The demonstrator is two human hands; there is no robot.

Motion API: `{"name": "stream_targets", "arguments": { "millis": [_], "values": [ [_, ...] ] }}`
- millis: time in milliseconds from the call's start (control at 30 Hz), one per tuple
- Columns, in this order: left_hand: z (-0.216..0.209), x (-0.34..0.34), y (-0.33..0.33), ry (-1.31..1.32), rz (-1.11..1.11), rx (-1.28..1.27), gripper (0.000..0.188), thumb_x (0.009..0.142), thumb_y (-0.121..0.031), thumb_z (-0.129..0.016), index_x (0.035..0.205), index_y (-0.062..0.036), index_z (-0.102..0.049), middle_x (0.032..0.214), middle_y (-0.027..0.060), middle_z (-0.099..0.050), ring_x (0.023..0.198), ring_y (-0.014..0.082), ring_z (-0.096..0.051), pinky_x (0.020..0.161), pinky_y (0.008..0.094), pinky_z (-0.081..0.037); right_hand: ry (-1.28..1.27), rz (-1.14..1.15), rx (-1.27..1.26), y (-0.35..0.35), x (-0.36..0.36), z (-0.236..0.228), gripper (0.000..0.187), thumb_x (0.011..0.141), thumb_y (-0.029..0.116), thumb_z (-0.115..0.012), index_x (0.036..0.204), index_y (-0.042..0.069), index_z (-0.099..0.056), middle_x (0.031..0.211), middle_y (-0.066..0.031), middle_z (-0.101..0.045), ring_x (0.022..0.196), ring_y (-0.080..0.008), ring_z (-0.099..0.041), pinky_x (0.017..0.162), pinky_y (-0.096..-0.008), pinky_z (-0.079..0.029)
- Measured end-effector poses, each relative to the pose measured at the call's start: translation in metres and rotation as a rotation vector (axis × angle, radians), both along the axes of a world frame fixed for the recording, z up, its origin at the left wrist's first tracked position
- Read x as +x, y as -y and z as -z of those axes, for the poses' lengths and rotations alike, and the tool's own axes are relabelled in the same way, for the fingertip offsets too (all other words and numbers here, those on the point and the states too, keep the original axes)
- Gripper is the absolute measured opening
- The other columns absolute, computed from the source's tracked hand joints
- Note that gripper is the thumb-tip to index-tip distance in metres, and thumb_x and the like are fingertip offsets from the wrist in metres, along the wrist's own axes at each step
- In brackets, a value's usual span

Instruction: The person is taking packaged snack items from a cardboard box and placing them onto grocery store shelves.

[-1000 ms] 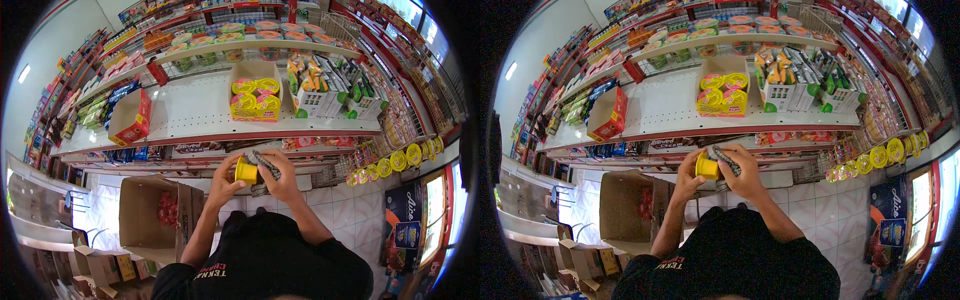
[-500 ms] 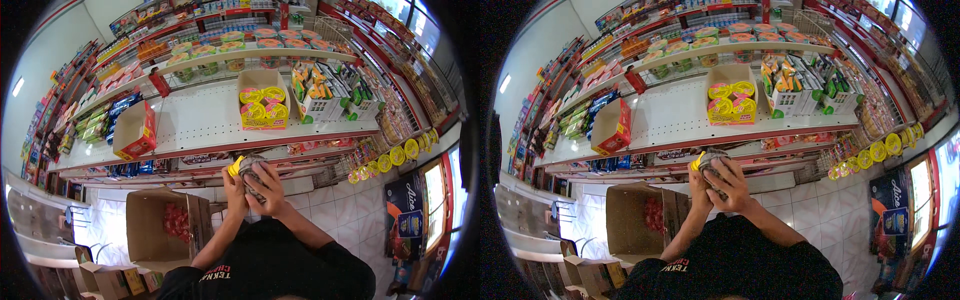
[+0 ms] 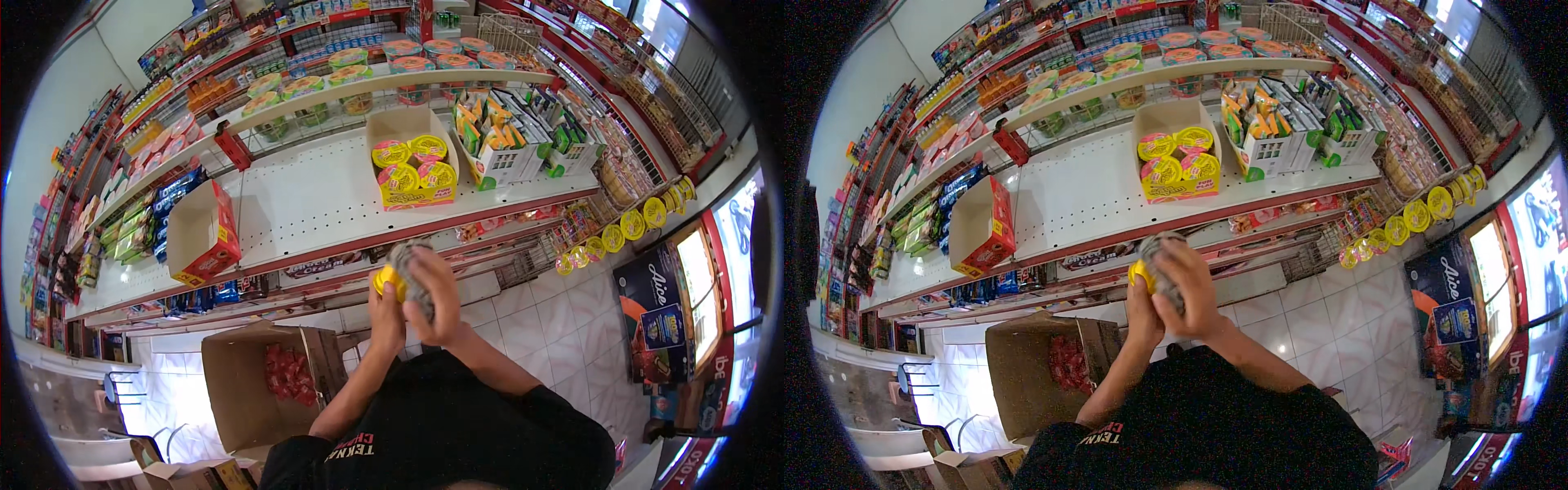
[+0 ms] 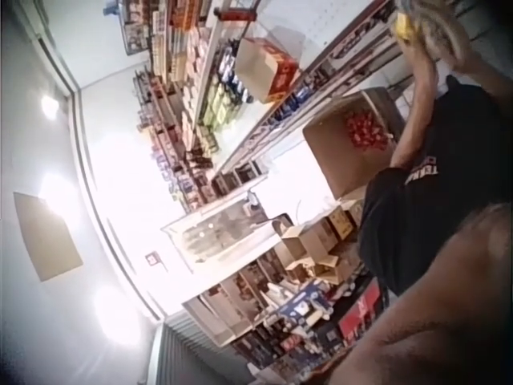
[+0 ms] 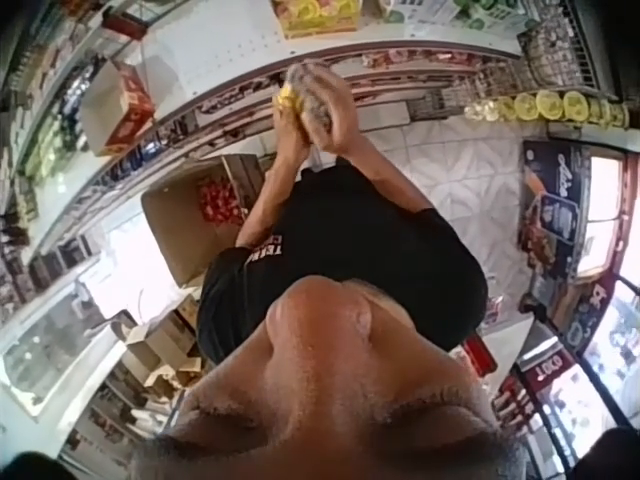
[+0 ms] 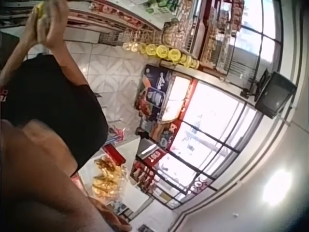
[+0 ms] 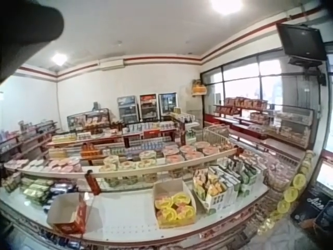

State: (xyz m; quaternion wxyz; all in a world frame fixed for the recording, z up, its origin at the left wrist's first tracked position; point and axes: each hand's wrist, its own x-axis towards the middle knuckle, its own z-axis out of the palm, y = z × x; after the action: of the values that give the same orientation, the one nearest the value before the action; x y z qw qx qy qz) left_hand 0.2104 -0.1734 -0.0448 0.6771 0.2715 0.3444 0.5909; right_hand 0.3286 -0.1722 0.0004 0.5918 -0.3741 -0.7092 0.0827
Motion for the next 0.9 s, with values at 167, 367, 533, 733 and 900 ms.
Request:
{"name": "stream_targets", "arguments": {
  "millis": [167,367,533,733,900],
  "values": [
    [0.0,-0.03,-0.003,-0.295,0.061,0.221,0.032,0.106,-0.032,-0.046,0.13,-0.0122,-0.04,0.118,0.0054,-0.055,0.106,0.0161,-0.058,0.086,0.032,-0.052,0.303,-0.008,0.141,-0.009,-0.013,-0.005,0.029,0.084,0.015,-0.064,0.113,0.01,-0.069,0.136,-0.015,-0.057,0.126,-0.0351,-0.052,0.104,-0.0471,-0.042],
    [-0.012,-0.061,-0.004,-0.256,-0.084,0.226,0.083,0.087,-0.054,-0.07,0.142,-0.0023,-0.037,0.124,0.0059,-0.054,0.111,0.0162,-0.056,0.097,0.0297,-0.045,-0.121,-0.204,-0.134,-0.026,-0.028,-0.004,0.036,0.085,0.012,-0.058,0.118,-0.003,-0.062,0.124,-0.0231,-0.061,0.113,-0.0392,-0.061,0.099,-0.0434,-0.047],
    [-0.019,-0.086,0.003,-0.295,-0.052,0.387,0.091,0.075,-0.038,-0.087,0.144,-0.0026,-0.039,0.129,0.0078,-0.055,0.118,0.0178,-0.055,0.101,0.0321,-0.045,-0.263,-0.317,-0.442,-0.023,-0.049,-0.01,0.028,0.09,0.017,-0.062,0.112,-0.001,-0.064,0.111,-0.0194,-0.066,0.102,-0.0338,-0.065,0.092,-0.0386,-0.049],
    [-0.022,-0.09,-0.003,-0.232,0.027,0.426,0.092,0.07,-0.033,-0.091,0.141,-0.0025,-0.041,0.129,0.0084,-0.055,0.118,0.0177,-0.055,0.101,0.0329,-0.045,-0.072,-0.241,0.002,-0.021,-0.054,-0.017,0.019,0.081,0.015,-0.072,0.096,0.004,-0.067,0.114,-0.0137,-0.067,0.101,-0.0347,-0.064,0.089,-0.0439,-0.051],
    [-0.043,-0.076,-0.022,-0.196,-0.046,0.36,0.102,0.065,-0.043,-0.092,0.142,-0.0028,-0.039,0.122,0.0069,-0.055,0.112,0.017,-0.057,0.096,0.0319,-0.049,0.008,-0.115,0.077,-0.017,-0.041,-0.021,0.024,0.076,0.013,-0.077,0.097,0.007,-0.068,0.121,-0.0143,-0.064,0.105,-0.0368,-0.062,0.091,-0.0453,-0.051]
  ]
}}
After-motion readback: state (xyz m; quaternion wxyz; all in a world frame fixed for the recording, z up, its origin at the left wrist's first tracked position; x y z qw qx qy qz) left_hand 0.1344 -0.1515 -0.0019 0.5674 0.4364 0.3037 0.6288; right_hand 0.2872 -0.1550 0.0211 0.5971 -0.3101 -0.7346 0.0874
